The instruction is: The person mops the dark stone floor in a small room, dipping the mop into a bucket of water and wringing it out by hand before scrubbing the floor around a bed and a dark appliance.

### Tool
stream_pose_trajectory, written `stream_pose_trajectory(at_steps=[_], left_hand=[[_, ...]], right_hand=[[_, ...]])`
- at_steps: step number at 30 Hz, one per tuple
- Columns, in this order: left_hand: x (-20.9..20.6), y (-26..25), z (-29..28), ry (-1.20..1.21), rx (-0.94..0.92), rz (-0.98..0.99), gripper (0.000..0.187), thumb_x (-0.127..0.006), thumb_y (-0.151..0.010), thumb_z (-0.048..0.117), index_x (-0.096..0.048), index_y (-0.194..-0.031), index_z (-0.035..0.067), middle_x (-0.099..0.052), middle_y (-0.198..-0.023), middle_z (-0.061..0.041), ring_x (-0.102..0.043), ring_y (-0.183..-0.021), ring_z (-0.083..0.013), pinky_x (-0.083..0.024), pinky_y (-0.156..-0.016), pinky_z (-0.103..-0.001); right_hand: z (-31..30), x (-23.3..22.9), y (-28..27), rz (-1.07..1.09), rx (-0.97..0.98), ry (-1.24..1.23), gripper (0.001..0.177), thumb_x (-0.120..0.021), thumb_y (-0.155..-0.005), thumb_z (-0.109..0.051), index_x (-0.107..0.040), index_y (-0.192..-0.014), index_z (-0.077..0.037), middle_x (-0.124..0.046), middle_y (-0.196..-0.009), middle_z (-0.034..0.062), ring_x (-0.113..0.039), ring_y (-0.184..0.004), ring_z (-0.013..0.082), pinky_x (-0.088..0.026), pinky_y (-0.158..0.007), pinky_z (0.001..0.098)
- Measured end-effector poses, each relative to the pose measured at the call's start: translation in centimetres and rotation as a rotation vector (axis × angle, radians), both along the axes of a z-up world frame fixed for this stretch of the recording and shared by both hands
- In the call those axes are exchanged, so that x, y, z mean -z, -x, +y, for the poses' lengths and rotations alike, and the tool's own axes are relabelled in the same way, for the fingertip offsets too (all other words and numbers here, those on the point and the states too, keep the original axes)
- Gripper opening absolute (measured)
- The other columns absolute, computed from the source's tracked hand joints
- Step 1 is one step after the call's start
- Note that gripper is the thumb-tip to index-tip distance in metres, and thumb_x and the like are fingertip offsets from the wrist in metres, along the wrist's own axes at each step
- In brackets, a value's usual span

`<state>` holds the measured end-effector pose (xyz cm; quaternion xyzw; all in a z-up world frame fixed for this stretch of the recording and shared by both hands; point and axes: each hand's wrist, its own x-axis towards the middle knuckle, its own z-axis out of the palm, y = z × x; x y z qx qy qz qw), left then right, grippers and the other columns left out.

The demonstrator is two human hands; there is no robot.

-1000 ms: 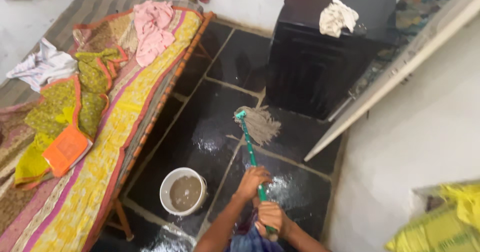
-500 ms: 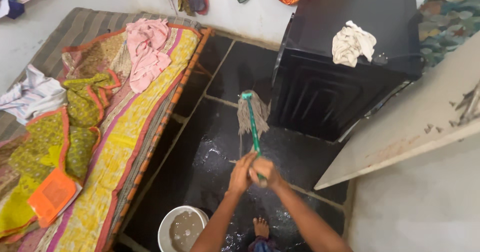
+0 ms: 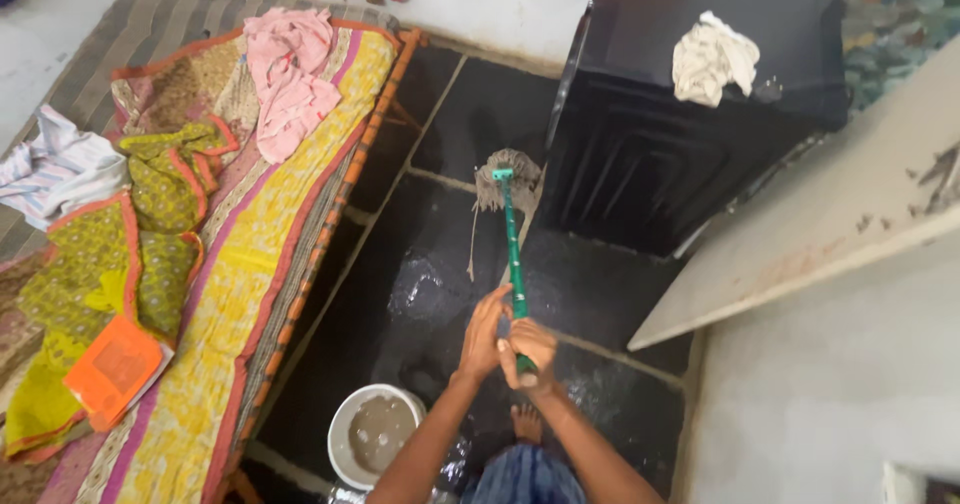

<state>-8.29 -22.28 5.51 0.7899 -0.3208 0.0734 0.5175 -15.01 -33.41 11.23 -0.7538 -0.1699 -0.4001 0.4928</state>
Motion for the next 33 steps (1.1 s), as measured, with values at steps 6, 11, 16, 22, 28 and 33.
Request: stream_pose_trajectory(at_steps=[6, 11, 16, 22, 28, 33], left_hand=[[-7.0, 5.6, 3.7, 0.228, 0.246, -0.002, 0.038, -0.075, -0.072, 0.01, -0.049, -0.099, 0.006, -0.067, -0.12, -0.012, -0.062, -0.124, -0.039, -0.048, -0.104, -0.045], [-3.7, 7.5, 7.0, -0.022, 0.425, -0.069, 0.017, -0.075, -0.083, 0.016, -0.067, -0.096, 0.009, -0.071, -0.103, -0.009, -0.066, -0.111, -0.0315, -0.044, -0.112, -0.047], [5.2, 6.2, 6.4, -0.169, 0.653, -0.257, 0.012, -0.073, -0.085, 0.022, -0.069, -0.079, 0.012, -0.068, -0.082, -0.004, -0.066, -0.091, -0.0231, -0.04, -0.12, -0.049], [9.9, -1.1, 2.3, -0.232, 0.71, -0.234, 0.009, -0.069, -0.085, 0.018, -0.066, -0.084, 0.009, -0.064, -0.085, -0.006, -0.066, -0.095, -0.0254, -0.038, -0.124, -0.051], [10.5, -16.1, -6.6, -0.267, 0.559, -0.142, 0.008, -0.065, -0.091, 0.013, -0.067, -0.085, 0.01, -0.065, -0.093, -0.008, -0.064, -0.102, -0.0277, -0.038, -0.119, -0.048], [9.8, -27.7, -15.1, -0.16, 0.11, 0.172, 0.051, -0.066, -0.086, 0.005, -0.065, -0.135, 0.017, -0.048, -0.151, -0.02, -0.046, -0.134, -0.0404, -0.039, -0.109, -0.045]], right_hand=[[5.1, -5.7, 7.6, 0.056, 0.076, -0.023, 0.019, -0.068, -0.079, 0.001, -0.054, -0.065, -0.002, -0.056, -0.066, 0.0111, -0.058, -0.063, 0.0271, -0.048, -0.061, 0.0367], [8.2, -4.8, 11.5, 0.181, -0.084, 0.123, 0.025, -0.075, -0.072, -0.004, -0.053, -0.059, -0.005, -0.051, -0.058, 0.0082, -0.053, -0.057, 0.0267, -0.043, -0.063, 0.0385], [8.4, 3.2, 12.4, 0.011, -0.128, 0.214, 0.017, -0.067, -0.069, -0.005, -0.05, -0.063, -0.007, -0.048, -0.063, 0.0082, -0.053, -0.06, 0.0261, -0.053, -0.079, 0.0425], [4.0, 8.4, 5.1, -0.034, -0.081, 0.286, 0.021, -0.07, -0.068, -0.003, -0.05, -0.065, -0.004, -0.052, -0.067, 0.0108, -0.057, -0.063, 0.0295, -0.053, -0.074, 0.0437], [-4.6, 10.9, -11.2, -0.021, -0.018, 0.275, 0.018, -0.07, -0.072, 0.003, -0.055, -0.065, -0.003, -0.055, -0.066, 0.0099, -0.06, -0.061, 0.0272, -0.051, -0.067, 0.0398], [-14.2, 8.2, -26.1, -0.064, 0.024, 0.246, 0.006, -0.064, -0.077, -0.001, -0.06, -0.072, -0.002, -0.066, -0.08, 0.0151, -0.068, -0.077, 0.0355, -0.056, -0.081, 0.0427]])
